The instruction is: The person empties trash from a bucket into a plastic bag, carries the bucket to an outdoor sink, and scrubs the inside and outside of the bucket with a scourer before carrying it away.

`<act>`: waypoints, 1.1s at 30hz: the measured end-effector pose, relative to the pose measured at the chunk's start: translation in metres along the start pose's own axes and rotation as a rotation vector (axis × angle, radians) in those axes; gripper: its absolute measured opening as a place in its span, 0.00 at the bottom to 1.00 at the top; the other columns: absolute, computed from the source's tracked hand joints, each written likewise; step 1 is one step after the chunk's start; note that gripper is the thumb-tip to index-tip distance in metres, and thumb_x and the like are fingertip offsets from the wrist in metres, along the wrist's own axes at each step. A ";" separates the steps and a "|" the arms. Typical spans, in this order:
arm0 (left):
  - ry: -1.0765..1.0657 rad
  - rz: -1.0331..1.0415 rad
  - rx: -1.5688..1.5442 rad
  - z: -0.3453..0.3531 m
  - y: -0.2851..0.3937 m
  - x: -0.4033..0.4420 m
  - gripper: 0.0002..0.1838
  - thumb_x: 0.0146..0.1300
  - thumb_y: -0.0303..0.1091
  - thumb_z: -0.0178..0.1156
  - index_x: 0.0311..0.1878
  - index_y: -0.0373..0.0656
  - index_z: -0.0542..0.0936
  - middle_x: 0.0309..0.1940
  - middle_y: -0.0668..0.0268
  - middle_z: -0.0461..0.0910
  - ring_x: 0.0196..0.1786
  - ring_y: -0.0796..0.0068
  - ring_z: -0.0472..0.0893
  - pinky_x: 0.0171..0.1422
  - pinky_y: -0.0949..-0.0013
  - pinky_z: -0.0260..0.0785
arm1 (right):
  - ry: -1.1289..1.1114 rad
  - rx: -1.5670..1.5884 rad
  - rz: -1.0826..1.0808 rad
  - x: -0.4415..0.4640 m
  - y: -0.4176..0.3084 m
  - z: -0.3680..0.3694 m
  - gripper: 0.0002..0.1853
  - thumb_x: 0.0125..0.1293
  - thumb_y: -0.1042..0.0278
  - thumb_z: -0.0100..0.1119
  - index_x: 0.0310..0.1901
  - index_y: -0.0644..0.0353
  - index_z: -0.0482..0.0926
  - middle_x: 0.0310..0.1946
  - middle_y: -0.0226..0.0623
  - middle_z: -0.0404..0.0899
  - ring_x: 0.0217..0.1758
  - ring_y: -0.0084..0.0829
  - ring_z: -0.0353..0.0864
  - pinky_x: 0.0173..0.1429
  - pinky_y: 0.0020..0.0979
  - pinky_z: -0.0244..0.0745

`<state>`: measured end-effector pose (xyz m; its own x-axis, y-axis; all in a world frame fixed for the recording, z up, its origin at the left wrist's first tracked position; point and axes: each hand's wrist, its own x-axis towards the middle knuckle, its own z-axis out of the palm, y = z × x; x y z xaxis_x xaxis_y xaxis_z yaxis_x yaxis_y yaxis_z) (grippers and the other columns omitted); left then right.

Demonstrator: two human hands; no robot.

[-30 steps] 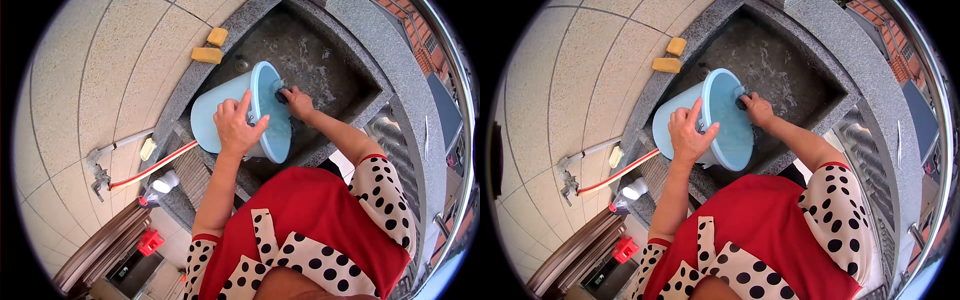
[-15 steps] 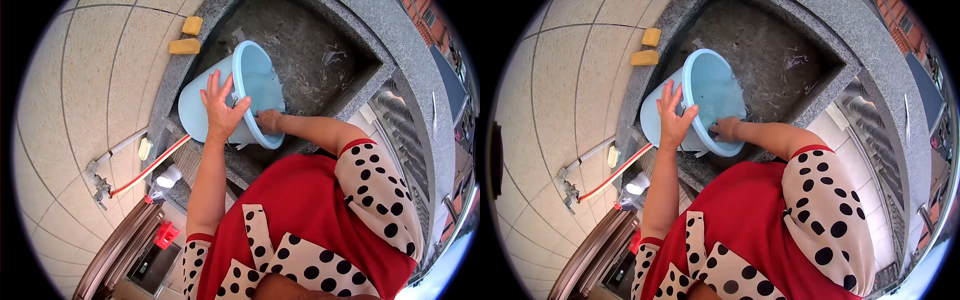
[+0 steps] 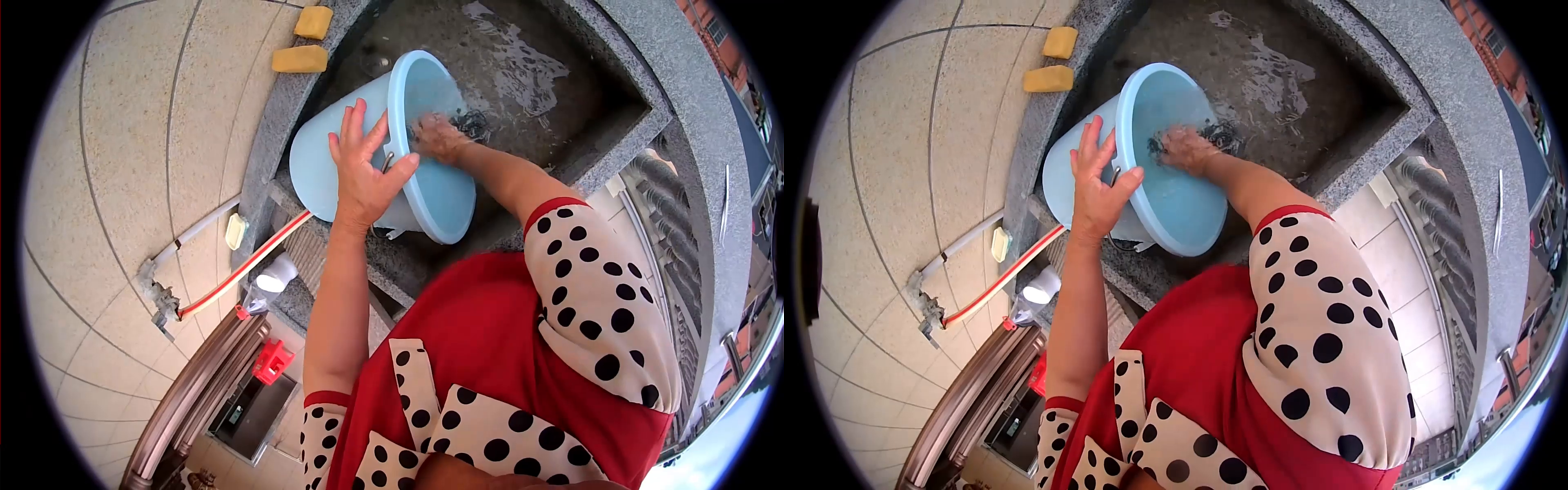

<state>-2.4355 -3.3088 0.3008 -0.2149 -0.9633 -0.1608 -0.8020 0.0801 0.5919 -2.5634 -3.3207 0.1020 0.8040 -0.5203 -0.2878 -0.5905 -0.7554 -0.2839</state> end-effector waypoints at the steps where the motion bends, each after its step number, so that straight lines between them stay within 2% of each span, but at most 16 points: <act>1: -0.003 -0.001 0.001 -0.001 0.001 0.002 0.37 0.47 0.47 0.65 0.63 0.45 0.73 0.72 0.54 0.54 0.76 0.53 0.49 0.75 0.43 0.26 | 0.027 0.053 0.066 0.013 -0.001 -0.001 0.22 0.67 0.60 0.46 0.63 0.41 0.69 0.58 0.44 0.67 0.63 0.45 0.67 0.58 0.47 0.67; 3: -0.004 -0.005 -0.002 0.000 -0.001 0.006 0.37 0.47 0.47 0.66 0.63 0.46 0.73 0.72 0.54 0.55 0.76 0.53 0.50 0.75 0.43 0.26 | 0.074 0.170 0.199 0.037 -0.013 0.017 0.23 0.65 0.60 0.48 0.62 0.46 0.71 0.58 0.44 0.68 0.63 0.45 0.67 0.58 0.45 0.67; 6: -0.002 -0.003 -0.020 0.001 -0.003 0.010 0.35 0.46 0.47 0.66 0.62 0.48 0.75 0.71 0.51 0.55 0.75 0.52 0.50 0.74 0.42 0.27 | 0.153 0.676 0.149 0.060 -0.052 0.080 0.24 0.65 0.60 0.48 0.63 0.49 0.69 0.58 0.43 0.67 0.63 0.45 0.68 0.59 0.44 0.67; 8: 0.007 -0.004 -0.035 0.001 -0.004 0.011 0.35 0.46 0.49 0.67 0.60 0.51 0.77 0.70 0.45 0.55 0.75 0.48 0.50 0.73 0.39 0.27 | 0.048 0.803 0.063 0.049 -0.085 0.076 0.24 0.66 0.59 0.48 0.64 0.47 0.69 0.60 0.43 0.65 0.63 0.45 0.68 0.61 0.44 0.66; 14: -0.018 -0.039 -0.058 0.005 0.002 0.009 0.34 0.45 0.50 0.68 0.59 0.51 0.78 0.70 0.48 0.56 0.75 0.50 0.50 0.73 0.39 0.27 | -0.348 1.050 -0.187 -0.020 -0.095 0.006 0.24 0.67 0.59 0.47 0.65 0.39 0.67 0.66 0.43 0.60 0.65 0.47 0.67 0.65 0.46 0.62; 17: -0.013 -0.046 -0.060 0.004 0.005 0.009 0.33 0.46 0.51 0.68 0.58 0.51 0.78 0.70 0.49 0.57 0.75 0.50 0.51 0.73 0.39 0.28 | -0.512 0.824 -0.142 -0.051 -0.068 -0.016 0.24 0.68 0.58 0.46 0.66 0.35 0.66 0.69 0.43 0.57 0.66 0.48 0.66 0.68 0.47 0.60; 18: -0.026 -0.042 -0.047 0.003 0.005 0.010 0.34 0.47 0.50 0.67 0.59 0.50 0.77 0.70 0.50 0.57 0.75 0.51 0.51 0.74 0.41 0.28 | -0.456 0.648 -0.137 -0.054 -0.055 -0.007 0.24 0.68 0.58 0.46 0.66 0.34 0.66 0.70 0.43 0.56 0.66 0.48 0.66 0.69 0.48 0.59; 20: -0.048 -0.041 -0.013 0.001 0.002 0.008 0.34 0.49 0.49 0.65 0.62 0.48 0.75 0.71 0.52 0.58 0.75 0.54 0.52 0.75 0.46 0.28 | -0.030 0.084 -0.193 -0.050 -0.018 0.049 0.24 0.67 0.59 0.46 0.65 0.24 0.65 0.69 0.40 0.56 0.66 0.46 0.65 0.66 0.49 0.62; 22: -0.032 -0.065 -0.036 0.002 -0.003 0.014 0.33 0.49 0.49 0.65 0.60 0.47 0.76 0.69 0.53 0.60 0.74 0.54 0.54 0.75 0.45 0.31 | -0.077 -0.046 0.012 -0.033 0.007 0.012 0.25 0.66 0.61 0.46 0.65 0.26 0.66 0.64 0.37 0.61 0.65 0.43 0.66 0.62 0.48 0.66; 23: -0.025 -0.068 -0.049 0.003 -0.003 0.019 0.33 0.49 0.50 0.66 0.59 0.47 0.77 0.69 0.53 0.61 0.74 0.54 0.55 0.75 0.45 0.33 | -0.038 -0.030 0.057 -0.023 0.011 0.021 0.25 0.66 0.61 0.46 0.65 0.28 0.66 0.63 0.37 0.62 0.63 0.41 0.67 0.60 0.47 0.67; 26: 0.236 -0.031 0.440 0.001 0.015 0.023 0.30 0.49 0.51 0.66 0.55 0.46 0.79 0.67 0.54 0.64 0.72 0.52 0.57 0.72 0.41 0.38 | 0.030 -0.017 0.189 -0.007 0.005 0.040 0.26 0.65 0.62 0.47 0.66 0.33 0.66 0.59 0.37 0.63 0.58 0.38 0.70 0.56 0.44 0.69; 27: 0.463 0.101 0.580 -0.001 0.022 0.017 0.35 0.48 0.52 0.67 0.58 0.41 0.75 0.64 0.52 0.66 0.70 0.48 0.58 0.70 0.36 0.41 | 0.017 -0.044 0.222 -0.010 -0.005 0.032 0.26 0.65 0.62 0.48 0.66 0.35 0.66 0.59 0.37 0.63 0.58 0.38 0.70 0.55 0.43 0.69; 29: 0.492 0.140 0.409 0.015 0.043 -0.017 0.44 0.46 0.52 0.68 0.64 0.37 0.66 0.66 0.50 0.63 0.71 0.45 0.56 0.70 0.34 0.39 | 0.044 -0.048 0.252 -0.012 -0.015 0.030 0.23 0.63 0.62 0.49 0.62 0.40 0.71 0.56 0.37 0.65 0.52 0.37 0.73 0.51 0.39 0.71; 30: 0.503 0.165 0.321 0.026 0.055 -0.036 0.48 0.45 0.52 0.69 0.67 0.35 0.62 0.67 0.49 0.62 0.71 0.43 0.55 0.70 0.33 0.38 | -0.045 -0.016 0.233 -0.011 -0.022 0.028 0.23 0.63 0.61 0.49 0.61 0.41 0.72 0.55 0.38 0.66 0.53 0.38 0.72 0.52 0.41 0.71; 32: 0.376 -0.018 0.297 0.060 0.059 -0.073 0.56 0.44 0.49 0.70 0.71 0.33 0.49 0.70 0.46 0.55 0.73 0.40 0.51 0.71 0.34 0.36 | -0.219 0.037 0.195 -0.008 -0.039 0.020 0.22 0.63 0.61 0.49 0.60 0.44 0.72 0.54 0.42 0.69 0.54 0.40 0.72 0.54 0.43 0.71; 33: 0.425 0.040 0.148 0.075 0.045 -0.080 0.50 0.47 0.35 0.65 0.71 0.34 0.48 0.71 0.45 0.51 0.74 0.39 0.47 0.72 0.34 0.32 | -0.191 0.169 0.176 -0.009 -0.051 0.025 0.20 0.63 0.61 0.49 0.58 0.47 0.74 0.53 0.43 0.71 0.55 0.42 0.72 0.56 0.44 0.69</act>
<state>-2.4964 -3.2085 0.2812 -0.0238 -0.9758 0.2172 -0.8753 0.1253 0.4671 -2.5420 -3.2677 0.0963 0.6701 -0.5409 -0.5084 -0.7357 -0.5752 -0.3577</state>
